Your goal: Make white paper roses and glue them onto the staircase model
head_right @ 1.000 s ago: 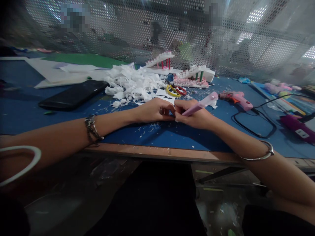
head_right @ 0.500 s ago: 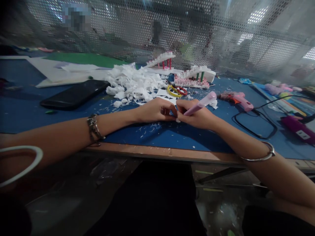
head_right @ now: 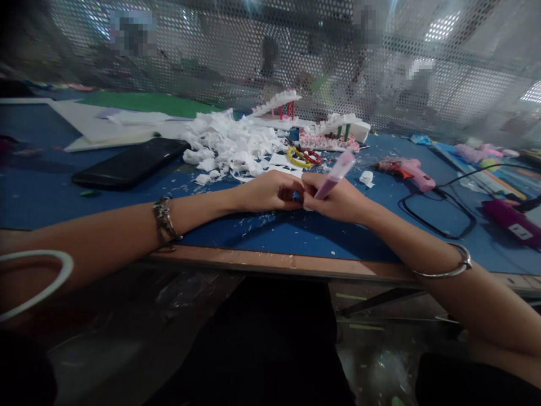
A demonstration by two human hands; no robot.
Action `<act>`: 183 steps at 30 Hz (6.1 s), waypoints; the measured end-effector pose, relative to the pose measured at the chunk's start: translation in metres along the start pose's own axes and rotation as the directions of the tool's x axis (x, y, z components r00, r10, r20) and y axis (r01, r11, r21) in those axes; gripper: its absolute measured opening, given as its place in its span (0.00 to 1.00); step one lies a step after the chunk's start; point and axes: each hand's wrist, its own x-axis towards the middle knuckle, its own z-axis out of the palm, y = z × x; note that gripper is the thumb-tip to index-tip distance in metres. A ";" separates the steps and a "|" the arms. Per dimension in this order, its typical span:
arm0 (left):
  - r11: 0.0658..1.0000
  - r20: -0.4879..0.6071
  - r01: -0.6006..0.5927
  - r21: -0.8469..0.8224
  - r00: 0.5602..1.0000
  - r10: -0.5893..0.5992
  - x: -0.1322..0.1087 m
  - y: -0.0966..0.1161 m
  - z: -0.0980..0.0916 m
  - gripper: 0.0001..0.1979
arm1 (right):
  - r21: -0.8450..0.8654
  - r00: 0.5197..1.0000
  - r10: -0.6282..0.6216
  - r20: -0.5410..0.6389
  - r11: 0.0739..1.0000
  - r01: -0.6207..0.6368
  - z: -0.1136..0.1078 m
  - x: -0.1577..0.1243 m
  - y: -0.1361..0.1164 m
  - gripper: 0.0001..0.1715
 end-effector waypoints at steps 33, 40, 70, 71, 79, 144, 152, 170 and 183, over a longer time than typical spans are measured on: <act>0.999 -0.005 0.030 0.027 1.000 -0.030 0.000 0.002 0.001 0.07 | 0.020 0.999 -0.035 0.032 0.999 0.035 -0.003 0.000 0.001 0.12; 1.000 -0.038 0.027 0.008 0.999 -0.026 0.000 -0.001 0.003 0.10 | 0.024 0.999 -0.037 0.022 0.999 0.037 -0.003 0.000 0.001 0.13; 0.996 -0.018 0.084 -0.017 0.996 -0.084 -0.001 0.007 0.002 0.11 | 0.007 1.000 -0.027 0.015 1.000 0.027 -0.004 0.000 0.001 0.14; 0.996 -0.023 0.082 -0.023 0.996 -0.082 -0.001 0.007 0.002 0.11 | -0.013 1.000 -0.010 0.002 1.000 0.010 -0.004 0.000 0.001 0.15; 0.996 -0.048 0.073 -0.047 0.996 -0.075 0.001 0.004 0.006 0.10 | -0.001 1.000 0.005 -0.015 1.000 -0.005 -0.004 0.000 0.003 0.13; 0.998 -0.026 0.027 -0.050 0.999 -0.028 -0.001 0.001 0.006 0.11 | 0.270 1.000 0.001 0.007 0.963 -0.003 -0.005 0.000 0.001 0.13; 1.000 -0.011 -0.010 0.006 1.000 0.011 -0.002 0.003 0.004 0.09 | 0.214 0.998 -0.034 0.055 0.977 0.021 -0.009 -0.001 0.004 0.13; 0.999 0.019 0.019 -0.042 1.000 -0.018 -0.002 0.005 0.003 0.09 | 0.285 0.999 0.051 0.015 0.957 -0.053 -0.006 0.000 0.004 0.13; 0.997 0.008 -0.066 -0.027 0.998 0.066 -0.005 0.007 -0.002 0.05 | 0.238 0.998 0.048 0.035 0.970 -0.055 -0.005 0.000 0.008 0.13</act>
